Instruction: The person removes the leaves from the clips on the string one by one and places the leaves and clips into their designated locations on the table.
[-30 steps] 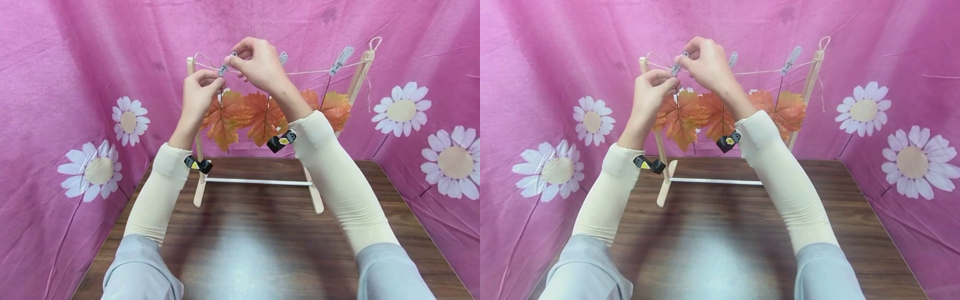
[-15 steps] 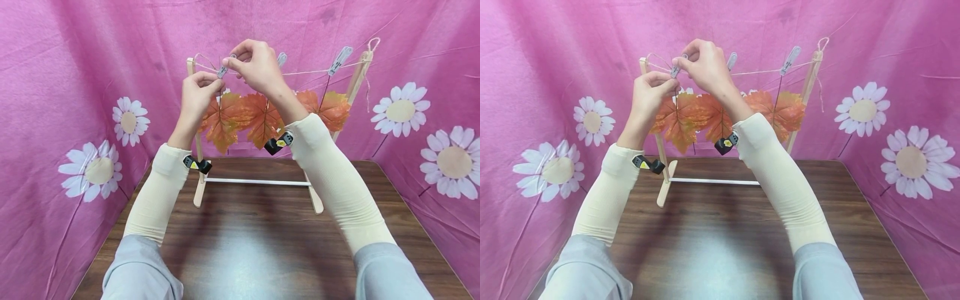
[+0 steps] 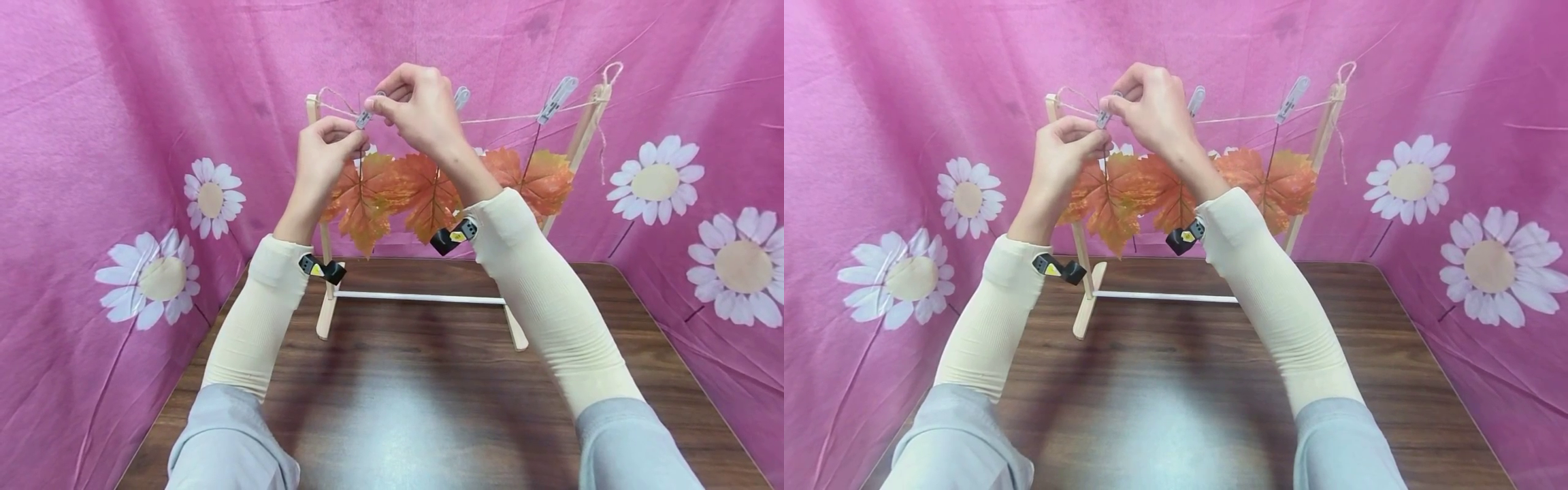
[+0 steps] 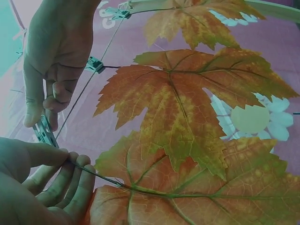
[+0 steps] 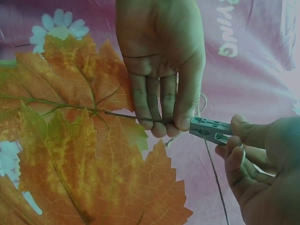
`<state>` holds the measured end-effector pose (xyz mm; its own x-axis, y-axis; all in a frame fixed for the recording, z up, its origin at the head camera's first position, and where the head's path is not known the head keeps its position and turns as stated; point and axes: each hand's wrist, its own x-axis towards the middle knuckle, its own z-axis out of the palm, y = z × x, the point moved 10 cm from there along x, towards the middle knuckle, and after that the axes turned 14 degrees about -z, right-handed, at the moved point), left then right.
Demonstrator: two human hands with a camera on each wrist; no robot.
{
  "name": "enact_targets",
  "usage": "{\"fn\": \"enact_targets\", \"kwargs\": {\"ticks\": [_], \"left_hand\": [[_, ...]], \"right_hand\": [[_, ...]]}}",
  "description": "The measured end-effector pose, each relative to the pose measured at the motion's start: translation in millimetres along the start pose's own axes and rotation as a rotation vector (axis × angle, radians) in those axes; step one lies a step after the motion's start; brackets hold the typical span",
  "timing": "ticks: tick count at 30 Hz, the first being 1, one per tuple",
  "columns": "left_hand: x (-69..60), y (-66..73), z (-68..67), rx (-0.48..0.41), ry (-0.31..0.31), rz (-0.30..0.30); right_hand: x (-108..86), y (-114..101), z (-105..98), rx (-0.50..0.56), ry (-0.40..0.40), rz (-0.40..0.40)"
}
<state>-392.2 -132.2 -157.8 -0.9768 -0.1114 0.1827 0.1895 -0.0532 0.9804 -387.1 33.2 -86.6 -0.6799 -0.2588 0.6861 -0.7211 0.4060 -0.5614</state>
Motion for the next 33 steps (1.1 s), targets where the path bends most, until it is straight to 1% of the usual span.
{"fn": "enact_targets", "kwargs": {"ticks": [2, 7, 12, 17, 22, 27, 33], "left_hand": [[-0.1, 0.4, 0.3, -0.018, -0.005, 0.006], [-1.9, 2.8, 1.1, -0.023, -0.016, 0.037], [-4.1, 3.1, 0.6, -0.020, -0.017, 0.047], [-5.3, 3.3, 1.0, -0.027, -0.024, 0.046], [-5.8, 5.9, -0.6, -0.033, -0.021, 0.053], [-7.6, 6.6, -3.6, -0.041, -0.018, 0.057], [-13.9, 10.3, -8.6, -0.015, 0.007, 0.070]], "right_hand": [[-0.1, -1.2, -1.6, 0.043, 0.026, -0.017], [1.1, -4.3, -6.6, 0.173, 0.095, -0.059], [0.4, -5.3, -11.7, 0.225, 0.135, -0.078], [-0.4, -4.5, -15.9, 0.251, 0.166, -0.089], [0.4, -5.6, -19.4, 0.260, 0.177, -0.102], [-0.2, -5.5, -22.4, 0.250, 0.172, -0.090], [-3.0, -3.3, -26.0, 0.238, 0.165, -0.069]]}}
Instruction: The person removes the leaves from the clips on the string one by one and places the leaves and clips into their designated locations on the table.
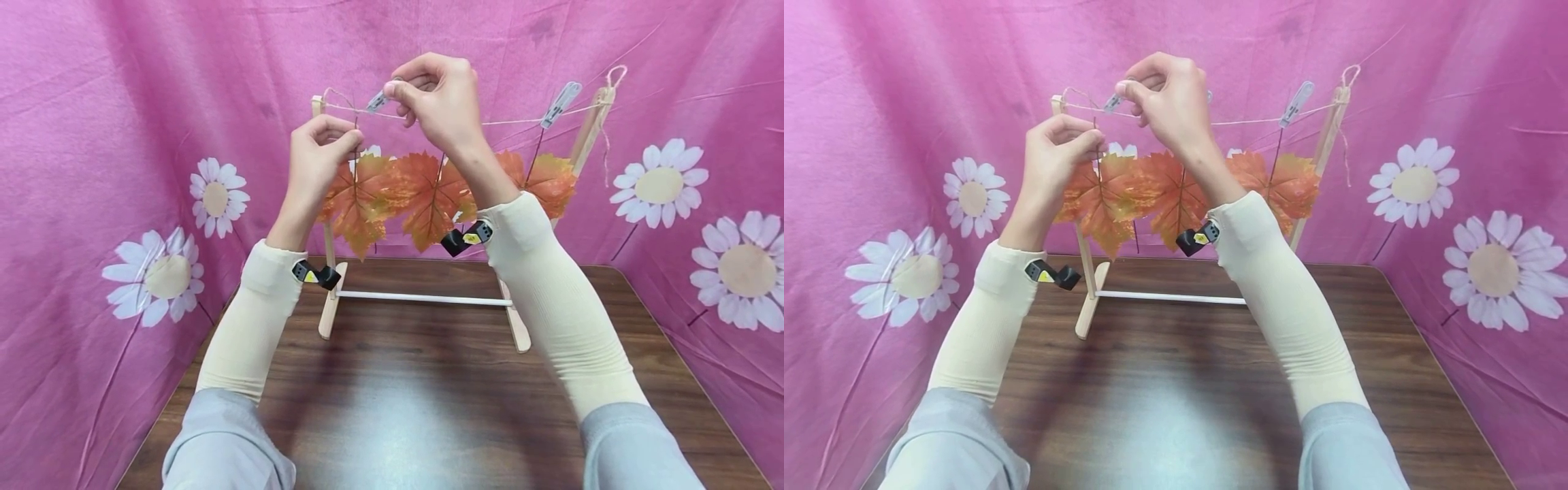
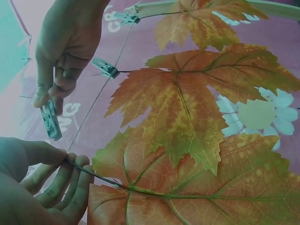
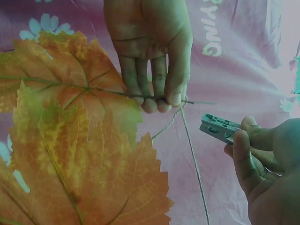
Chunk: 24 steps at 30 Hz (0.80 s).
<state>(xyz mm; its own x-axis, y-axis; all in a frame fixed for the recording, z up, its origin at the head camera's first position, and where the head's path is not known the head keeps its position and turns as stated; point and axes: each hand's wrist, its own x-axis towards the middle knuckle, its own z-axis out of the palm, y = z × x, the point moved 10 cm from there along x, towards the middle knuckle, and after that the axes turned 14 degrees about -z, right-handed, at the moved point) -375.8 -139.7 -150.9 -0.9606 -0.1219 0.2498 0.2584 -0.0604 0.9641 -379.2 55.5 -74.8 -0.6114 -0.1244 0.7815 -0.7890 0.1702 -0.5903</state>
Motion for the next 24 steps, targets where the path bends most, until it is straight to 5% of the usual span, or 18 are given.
{"fn": "enact_targets", "kwargs": {"ticks": [11, 24], "left_hand": [[-13.1, 17.0, -3.4, 0.005, 0.008, 0.063], [-26.7, 22.1, -20.4, 0.054, 0.043, 0.090]], "right_hand": [[-7.9, 2.4, -2.5, -0.078, -0.051, 0.041], [-20.2, -6.7, -10.8, -0.020, -0.049, 0.004]]}}
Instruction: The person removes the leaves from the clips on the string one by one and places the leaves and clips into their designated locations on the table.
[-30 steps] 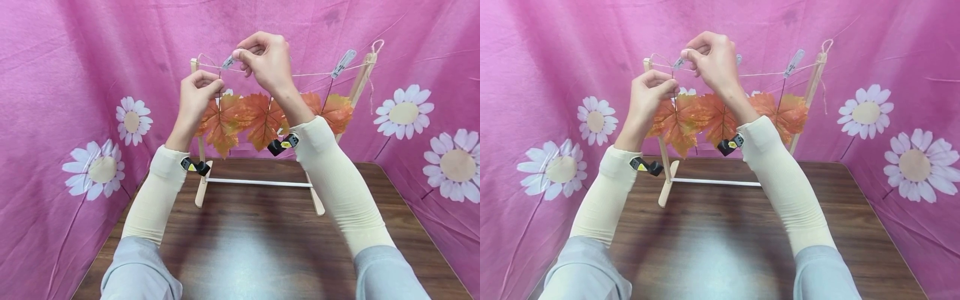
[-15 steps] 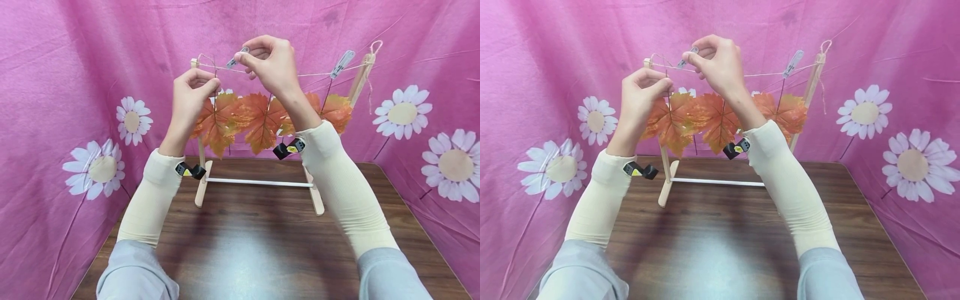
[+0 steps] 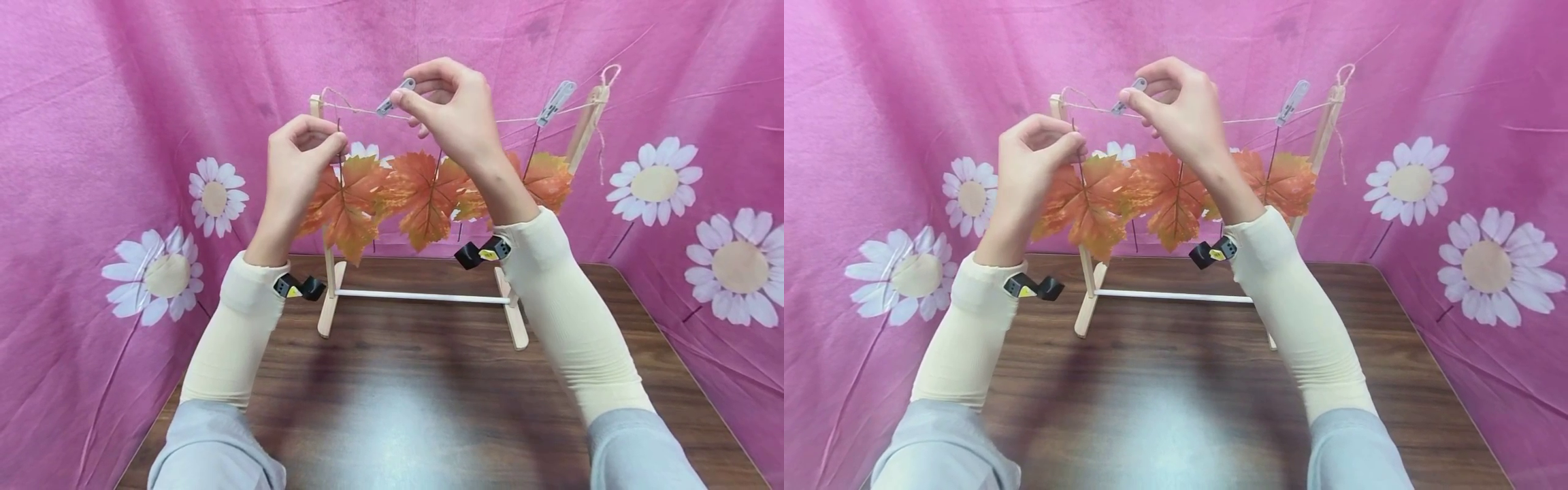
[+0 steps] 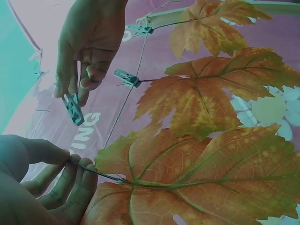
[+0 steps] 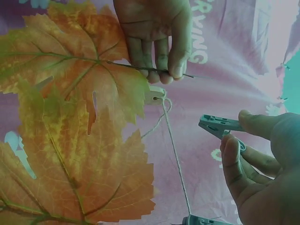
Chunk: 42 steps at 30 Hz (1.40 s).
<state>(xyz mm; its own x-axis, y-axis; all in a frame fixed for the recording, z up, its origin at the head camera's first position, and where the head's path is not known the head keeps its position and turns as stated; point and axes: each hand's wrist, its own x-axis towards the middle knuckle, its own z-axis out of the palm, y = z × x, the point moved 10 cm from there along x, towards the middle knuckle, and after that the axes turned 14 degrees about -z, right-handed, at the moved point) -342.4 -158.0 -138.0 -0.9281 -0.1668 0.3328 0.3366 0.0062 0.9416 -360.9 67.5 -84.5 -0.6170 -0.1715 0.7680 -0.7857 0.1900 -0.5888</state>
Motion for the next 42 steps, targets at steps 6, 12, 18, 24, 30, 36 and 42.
{"fn": "enact_targets", "kwargs": {"ticks": [6, 12, 18, 24, 30, 36, 42], "left_hand": [[-7.7, 2.8, -8.9, 0.039, 0.024, 0.016], [-15.2, 0.0, -18.1, 0.003, 0.026, 0.005], [-23.9, -0.5, -28.4, -0.034, 0.029, 0.018], [-34.4, 0.9, -35.9, -0.063, 0.012, 0.053], [-44.0, -1.4, -43.0, -0.055, 0.016, 0.047], [-51.5, -7.0, -48.0, 0.016, 0.044, 0.026], [-52.9, -17.6, -47.1, -0.030, 0.018, 0.026]], "right_hand": [[-8.1, -2.5, -6.4, 0.057, 0.017, -0.004], [-19.2, -4.2, -15.9, 0.044, 0.016, -0.023], [-30.2, -5.2, -27.1, 0.051, 0.035, -0.037], [-41.5, 1.6, -37.9, 0.042, 0.049, -0.004], [-52.6, 11.3, -47.0, 0.060, 0.060, 0.019], [-64.4, 17.1, -53.6, 0.105, 0.069, 0.024], [-77.3, 25.2, -59.3, 0.159, 0.081, 0.035]]}}
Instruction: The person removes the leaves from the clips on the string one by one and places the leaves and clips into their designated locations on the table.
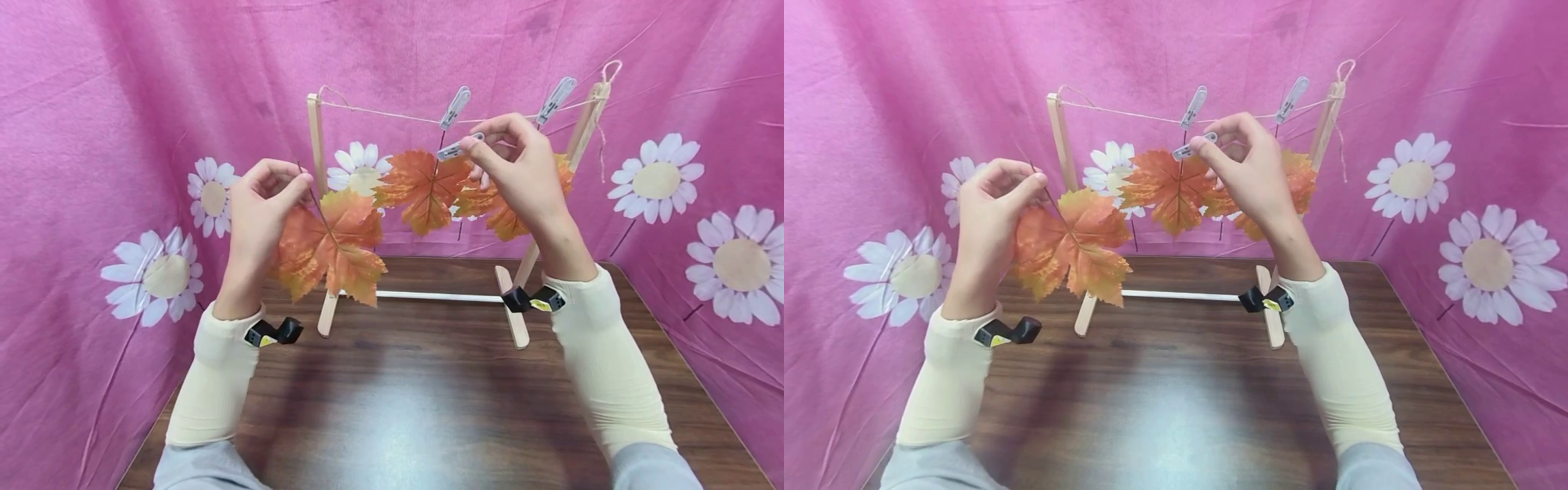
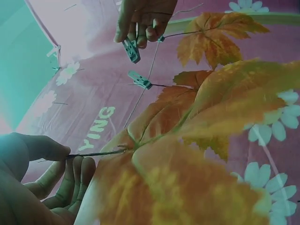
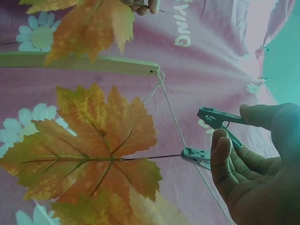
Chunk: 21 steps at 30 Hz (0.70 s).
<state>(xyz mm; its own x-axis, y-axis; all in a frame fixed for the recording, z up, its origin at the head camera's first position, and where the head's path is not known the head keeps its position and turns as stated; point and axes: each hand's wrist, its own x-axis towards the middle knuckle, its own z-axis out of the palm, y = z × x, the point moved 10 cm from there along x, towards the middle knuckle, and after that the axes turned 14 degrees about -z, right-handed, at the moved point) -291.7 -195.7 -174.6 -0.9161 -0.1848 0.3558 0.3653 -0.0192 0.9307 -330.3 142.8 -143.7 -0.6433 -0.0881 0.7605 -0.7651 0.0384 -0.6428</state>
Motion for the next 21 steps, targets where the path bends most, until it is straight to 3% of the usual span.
{"fn": "enact_targets", "kwargs": {"ticks": [8, 21], "left_hand": [[-1.6, -20.6, 5.9, -0.064, -0.061, -0.070], [-8.8, -42.7, 29.3, -0.083, -0.248, -0.136]], "right_hand": [[-14.5, 6.5, -12.1, -0.015, 0.003, -0.010], [-33.4, 19.4, -23.4, 0.040, 0.004, 0.018]]}}
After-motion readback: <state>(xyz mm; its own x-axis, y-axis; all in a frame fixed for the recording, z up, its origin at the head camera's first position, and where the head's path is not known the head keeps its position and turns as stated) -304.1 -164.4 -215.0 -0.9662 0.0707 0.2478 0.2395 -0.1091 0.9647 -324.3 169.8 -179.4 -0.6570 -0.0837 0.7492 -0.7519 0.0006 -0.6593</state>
